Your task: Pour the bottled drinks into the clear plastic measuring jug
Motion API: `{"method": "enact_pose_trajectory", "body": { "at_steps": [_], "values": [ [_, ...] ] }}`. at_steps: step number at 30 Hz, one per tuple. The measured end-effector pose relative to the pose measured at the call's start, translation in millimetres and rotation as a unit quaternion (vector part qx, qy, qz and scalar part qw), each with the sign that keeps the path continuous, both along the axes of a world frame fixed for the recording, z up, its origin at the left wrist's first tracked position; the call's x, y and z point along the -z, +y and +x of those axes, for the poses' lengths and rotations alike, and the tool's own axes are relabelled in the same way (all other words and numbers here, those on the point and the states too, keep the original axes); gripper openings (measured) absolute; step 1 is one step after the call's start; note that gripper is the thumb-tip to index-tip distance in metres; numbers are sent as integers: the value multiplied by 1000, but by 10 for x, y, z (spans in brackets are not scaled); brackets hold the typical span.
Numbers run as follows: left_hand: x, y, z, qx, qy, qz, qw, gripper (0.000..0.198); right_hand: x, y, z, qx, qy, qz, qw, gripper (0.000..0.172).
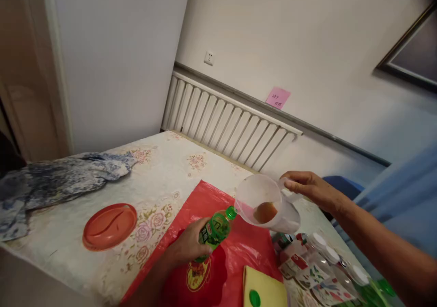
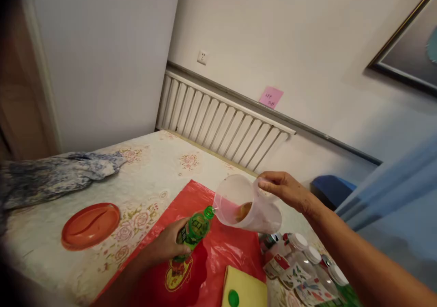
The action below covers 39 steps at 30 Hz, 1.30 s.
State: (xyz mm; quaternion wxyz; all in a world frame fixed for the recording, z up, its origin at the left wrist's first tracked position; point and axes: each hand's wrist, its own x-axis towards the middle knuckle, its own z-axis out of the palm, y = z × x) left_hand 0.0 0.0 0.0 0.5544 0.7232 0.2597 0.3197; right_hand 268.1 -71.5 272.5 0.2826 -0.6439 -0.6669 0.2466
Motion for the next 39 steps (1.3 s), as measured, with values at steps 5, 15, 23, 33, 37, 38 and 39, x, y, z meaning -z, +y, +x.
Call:
{"method": "enact_pose_trajectory", "body": {
  "at_steps": [5, 15, 23, 33, 37, 38, 39],
  "values": [
    [-14, -11, -8, -12, 4, 12, 1000, 62, -62, 16, -59, 1, 2, -12, 1000, 47],
    [-12, -8, 3, -11, 5, 10, 1000, 60, -122, 55, -82, -1, -16, -28, 999, 46],
    [-8, -11, 0, -17, 14, 8, 1000, 64, -126, 105, -22, -30, -32, -28, 999, 40],
    [-44, -32, 7, -16, 16, 18, 1000, 61, -142, 134, -8, -47, -56, -37, 997, 38],
    [-24, -25, 5, -20, 22, 21, 999, 64, -153, 155, -4, -62, -79, -39, 994, 37],
    [-16, -23, 6, -19, 22, 18, 999, 64, -156, 161, -2, -63, -79, -41, 994, 36],
    [-8, -21, 7, -15, 20, 11, 1000, 65, -159, 165, -2, -62, -77, -42, 994, 35]
  ]
}}
